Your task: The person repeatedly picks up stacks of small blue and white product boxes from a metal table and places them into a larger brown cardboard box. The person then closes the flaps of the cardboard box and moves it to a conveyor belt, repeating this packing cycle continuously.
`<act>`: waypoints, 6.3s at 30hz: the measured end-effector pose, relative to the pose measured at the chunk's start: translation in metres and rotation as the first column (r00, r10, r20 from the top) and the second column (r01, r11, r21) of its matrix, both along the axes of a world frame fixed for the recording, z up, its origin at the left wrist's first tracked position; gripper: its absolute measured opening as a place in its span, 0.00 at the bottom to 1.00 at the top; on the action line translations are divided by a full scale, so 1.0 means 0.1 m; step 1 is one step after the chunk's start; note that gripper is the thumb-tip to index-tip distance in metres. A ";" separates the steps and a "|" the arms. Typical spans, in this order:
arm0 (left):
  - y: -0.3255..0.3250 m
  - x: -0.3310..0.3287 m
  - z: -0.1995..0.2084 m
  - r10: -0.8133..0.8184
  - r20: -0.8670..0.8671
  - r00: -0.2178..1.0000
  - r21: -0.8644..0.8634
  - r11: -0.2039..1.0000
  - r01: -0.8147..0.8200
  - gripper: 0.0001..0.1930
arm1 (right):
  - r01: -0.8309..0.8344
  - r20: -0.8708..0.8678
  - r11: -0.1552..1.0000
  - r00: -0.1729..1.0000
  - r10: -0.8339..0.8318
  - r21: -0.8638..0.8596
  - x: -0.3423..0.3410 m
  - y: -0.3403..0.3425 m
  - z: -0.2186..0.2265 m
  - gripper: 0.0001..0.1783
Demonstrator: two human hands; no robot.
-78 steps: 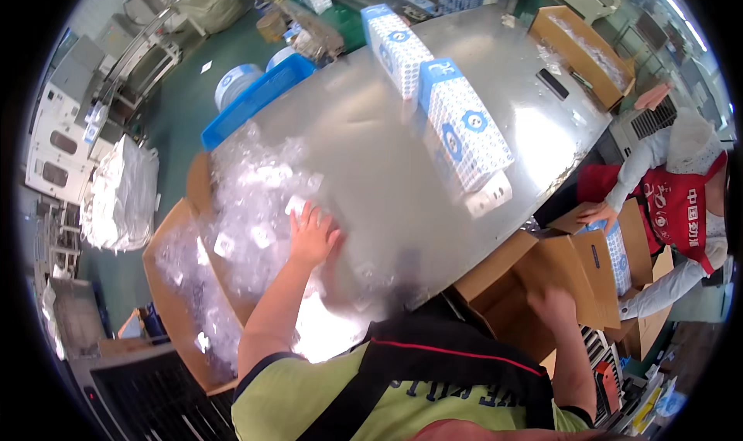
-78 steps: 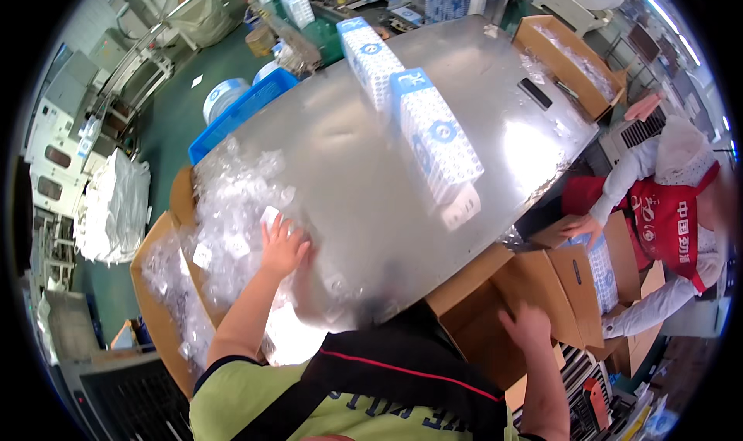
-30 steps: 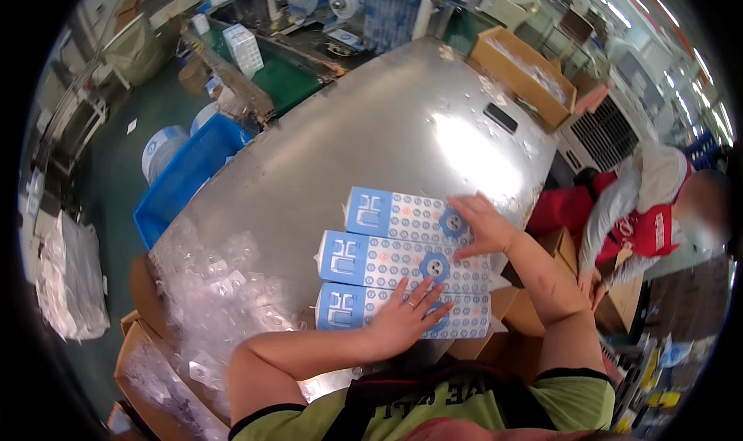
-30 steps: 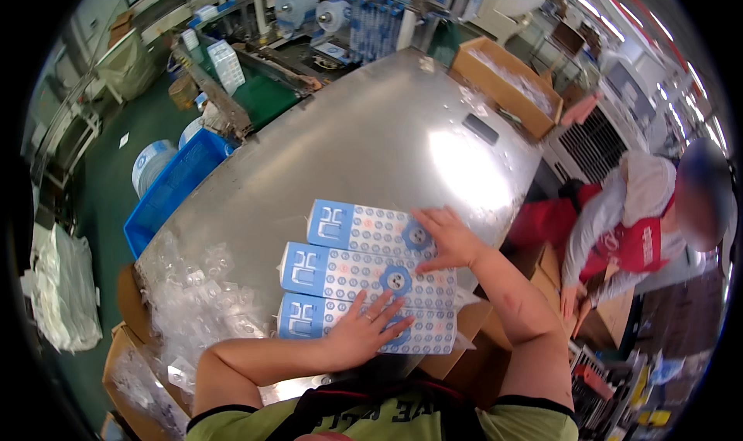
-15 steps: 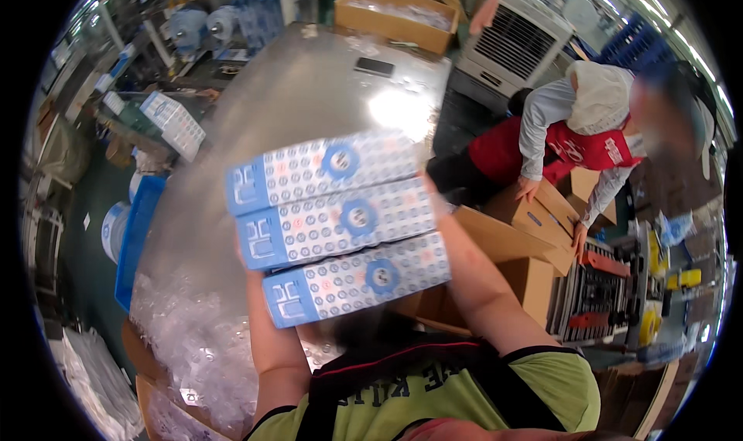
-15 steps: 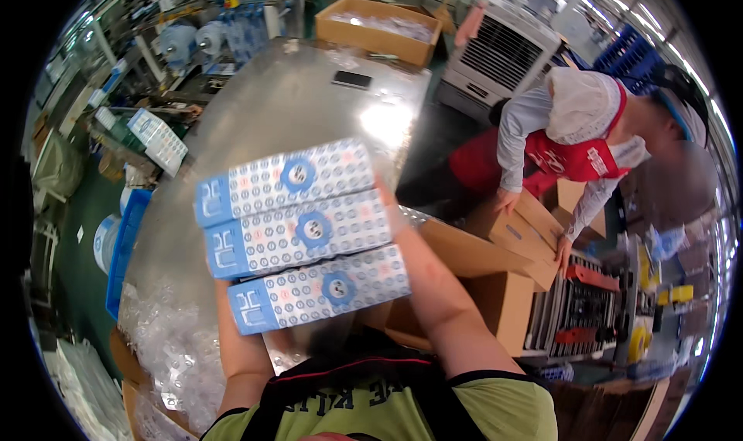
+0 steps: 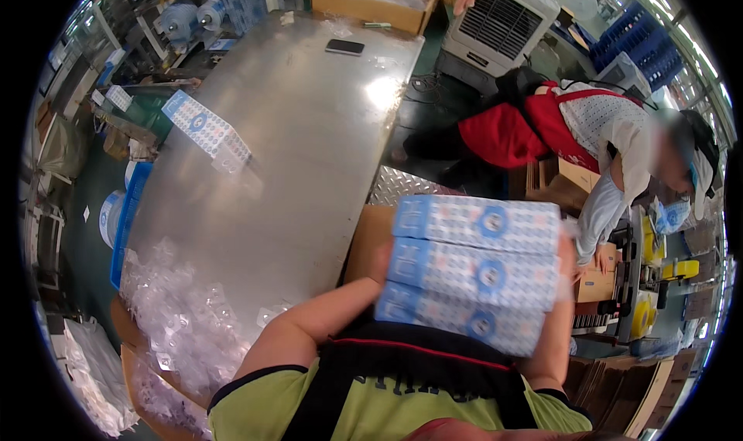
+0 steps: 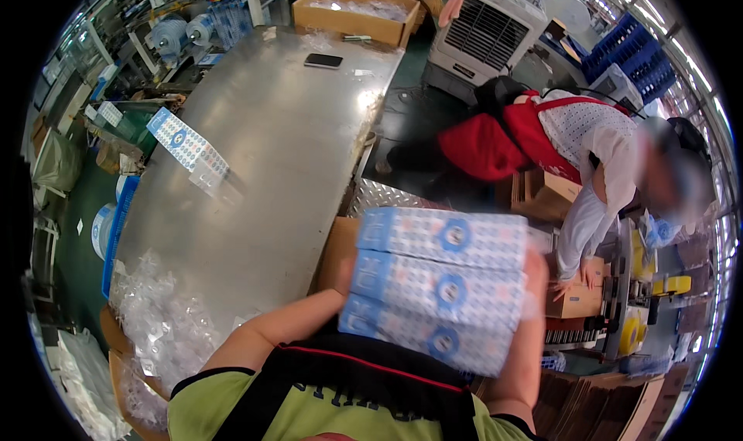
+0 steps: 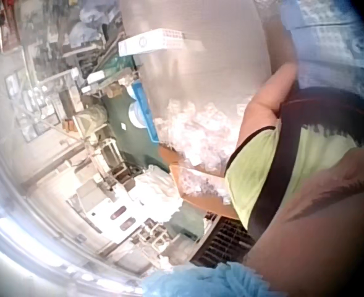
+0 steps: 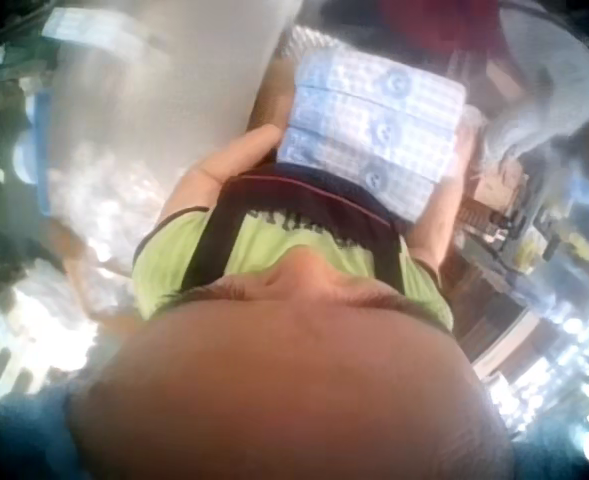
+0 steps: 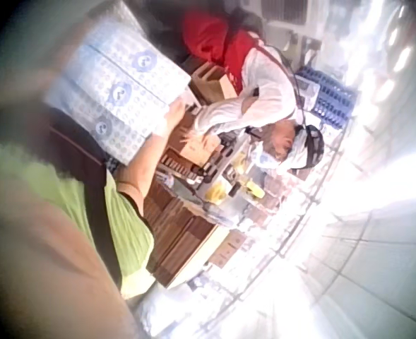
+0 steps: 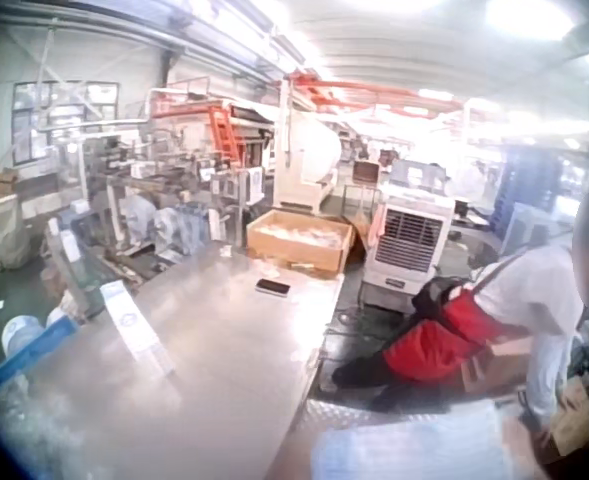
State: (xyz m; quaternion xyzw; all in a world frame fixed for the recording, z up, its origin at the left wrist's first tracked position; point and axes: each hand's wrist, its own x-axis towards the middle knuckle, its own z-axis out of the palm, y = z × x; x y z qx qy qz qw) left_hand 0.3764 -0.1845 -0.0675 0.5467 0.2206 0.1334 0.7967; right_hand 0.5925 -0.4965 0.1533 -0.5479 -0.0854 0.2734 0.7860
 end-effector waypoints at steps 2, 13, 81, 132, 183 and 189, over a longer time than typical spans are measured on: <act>0.31 -0.10 -0.10 -0.012 -0.195 0.981 0.110 0.993 0.034 0.25 | 0.129 0.063 0.957 0.991 -0.117 -0.258 0.15 -0.23 -1.01 0.27; 0.04 0.19 0.93 -0.274 -0.618 0.737 0.783 -0.132 0.608 0.69 | 0.191 0.070 0.046 0.124 0.990 -0.980 -0.37 0.65 -0.97 0.75; 6.17 -1.07 2.03 0.833 -0.524 0.179 0.841 0.539 -0.050 0.66 | 0.213 0.425 0.371 0.356 0.832 -0.904 -1.49 5.14 -0.25 0.60; 0.48 -0.16 1.04 0.056 -0.104 0.993 0.780 0.624 0.047 0.37 | 0.224 0.730 0.745 0.501 0.465 -0.628 0.00 0.32 -0.33 0.41; -0.78 0.60 -0.07 -0.092 -0.303 0.949 0.414 0.884 0.218 0.35 | 0.464 0.565 0.335 0.559 0.607 -0.820 -1.06 -0.87 -1.64 0.36; -2.14 0.71 -0.07 -0.003 -0.212 0.977 0.308 0.949 0.070 0.30 | 0.554 0.573 0.195 0.672 0.469 -0.809 -0.72 -1.44 -1.66 0.33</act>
